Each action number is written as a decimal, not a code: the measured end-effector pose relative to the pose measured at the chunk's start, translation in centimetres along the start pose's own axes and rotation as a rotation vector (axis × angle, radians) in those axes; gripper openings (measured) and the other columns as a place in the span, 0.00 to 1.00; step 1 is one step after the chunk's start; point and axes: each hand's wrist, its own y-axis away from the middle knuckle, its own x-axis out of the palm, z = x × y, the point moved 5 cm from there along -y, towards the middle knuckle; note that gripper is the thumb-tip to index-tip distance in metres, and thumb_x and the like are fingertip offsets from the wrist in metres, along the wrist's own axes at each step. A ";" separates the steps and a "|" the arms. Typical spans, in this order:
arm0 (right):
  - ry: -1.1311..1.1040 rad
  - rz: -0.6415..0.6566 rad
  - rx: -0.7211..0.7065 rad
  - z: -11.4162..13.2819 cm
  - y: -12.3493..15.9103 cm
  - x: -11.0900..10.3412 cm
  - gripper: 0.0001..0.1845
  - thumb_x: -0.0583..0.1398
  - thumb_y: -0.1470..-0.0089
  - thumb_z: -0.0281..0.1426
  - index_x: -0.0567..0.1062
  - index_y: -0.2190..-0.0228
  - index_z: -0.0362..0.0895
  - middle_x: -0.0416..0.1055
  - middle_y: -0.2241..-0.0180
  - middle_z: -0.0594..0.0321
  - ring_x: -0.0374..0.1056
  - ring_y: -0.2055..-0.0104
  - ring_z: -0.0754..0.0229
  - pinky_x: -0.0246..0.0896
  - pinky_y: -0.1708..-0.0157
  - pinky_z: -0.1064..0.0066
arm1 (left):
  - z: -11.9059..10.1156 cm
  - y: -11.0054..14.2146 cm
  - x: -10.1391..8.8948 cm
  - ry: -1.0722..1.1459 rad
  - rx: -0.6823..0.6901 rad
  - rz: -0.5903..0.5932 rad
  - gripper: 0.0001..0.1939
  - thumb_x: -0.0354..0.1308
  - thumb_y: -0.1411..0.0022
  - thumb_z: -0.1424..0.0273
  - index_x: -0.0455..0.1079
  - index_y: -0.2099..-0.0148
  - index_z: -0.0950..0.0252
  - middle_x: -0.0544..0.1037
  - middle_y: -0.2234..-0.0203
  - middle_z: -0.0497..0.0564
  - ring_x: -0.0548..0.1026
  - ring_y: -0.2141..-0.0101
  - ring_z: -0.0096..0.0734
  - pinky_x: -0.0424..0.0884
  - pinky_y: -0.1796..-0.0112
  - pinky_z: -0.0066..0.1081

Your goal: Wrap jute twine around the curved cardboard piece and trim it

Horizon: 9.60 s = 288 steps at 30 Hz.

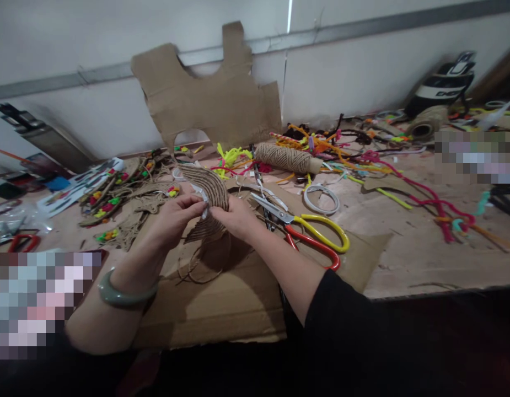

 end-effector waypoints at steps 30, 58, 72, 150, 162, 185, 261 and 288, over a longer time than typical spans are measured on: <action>-0.296 -0.030 0.095 -0.3 -0.4 -0.4 0.09 0.62 0.51 0.32 0.75 0.66 0.42 0.76 0.68 0.63 0.69 0.67 0.62 0.66 0.64 0.69 | 0.9 -0.7 0.6 0.186 -0.003 0.053 0.16 0.68 0.54 0.59 0.71 0.76 0.67 0.71 0.80 0.46 0.66 0.76 0.22 0.64 0.69 0.26; -0.303 -0.012 0.150 -0.3 -0.1 -0.2 0.09 0.62 0.52 0.32 0.73 0.68 0.39 0.72 0.72 0.65 0.65 0.71 0.65 0.60 0.69 0.71 | 1.1 -0.9 0.2 0.093 0.003 0.034 0.13 0.67 0.57 0.62 0.73 0.77 0.68 0.73 0.81 0.47 0.66 0.76 0.24 0.62 0.69 0.28; -0.329 -0.074 0.158 -0.3 -0.3 -0.6 0.08 0.63 0.55 0.32 0.73 0.71 0.41 0.72 0.74 0.65 0.65 0.71 0.64 0.61 0.69 0.71 | 0.6 -0.5 0.5 0.094 -0.002 0.050 0.12 0.66 0.57 0.63 0.72 0.78 0.67 0.71 0.82 0.46 0.65 0.77 0.24 0.60 0.71 0.28; -0.281 0.025 0.154 -0.8 0.2 0.1 0.10 0.64 0.56 0.34 0.75 0.71 0.41 0.70 0.74 0.66 0.63 0.72 0.65 0.58 0.71 0.72 | 1.1 -0.2 0.4 0.332 -0.066 -0.065 0.08 0.67 0.57 0.70 0.71 0.76 0.67 0.72 0.81 0.45 0.68 0.77 0.21 0.66 0.71 0.25; -0.186 0.033 0.159 -0.9 0.1 0.0 0.10 0.61 0.55 0.34 0.74 0.71 0.40 0.69 0.75 0.66 0.63 0.72 0.64 0.59 0.68 0.71 | 0.8 -0.2 0.3 0.346 -0.077 -0.087 0.06 0.65 0.56 0.72 0.70 0.77 0.66 0.72 0.82 0.45 0.68 0.78 0.21 0.67 0.71 0.25; -0.241 -0.002 0.144 -0.9 -0.1 -0.1 0.11 0.61 0.54 0.33 0.74 0.68 0.40 0.73 0.70 0.62 0.66 0.69 0.63 0.61 0.66 0.69 | 1.4 -0.2 -0.4 0.437 -0.170 -0.219 0.11 0.67 0.54 0.66 0.70 0.74 0.66 0.76 0.80 0.46 0.72 0.78 0.22 0.66 0.72 0.24; -0.264 -0.049 0.200 0.1 0.4 -0.4 0.12 0.62 0.59 0.38 0.69 0.75 0.43 0.65 0.79 0.68 0.60 0.78 0.66 0.58 0.76 0.72 | 1.1 0.3 1.3 0.252 -0.122 0.030 0.06 0.64 0.57 0.70 0.71 0.79 0.67 0.71 0.82 0.46 0.67 0.77 0.23 0.66 0.69 0.27; -0.290 -0.064 0.171 0.3 0.3 -0.5 0.13 0.62 0.60 0.39 0.69 0.74 0.43 0.65 0.80 0.68 0.62 0.78 0.65 0.59 0.77 0.72 | 1.2 0.6 1.6 0.246 -0.138 0.128 0.11 0.68 0.59 0.65 0.73 0.75 0.67 0.73 0.79 0.46 0.69 0.74 0.24 0.67 0.67 0.28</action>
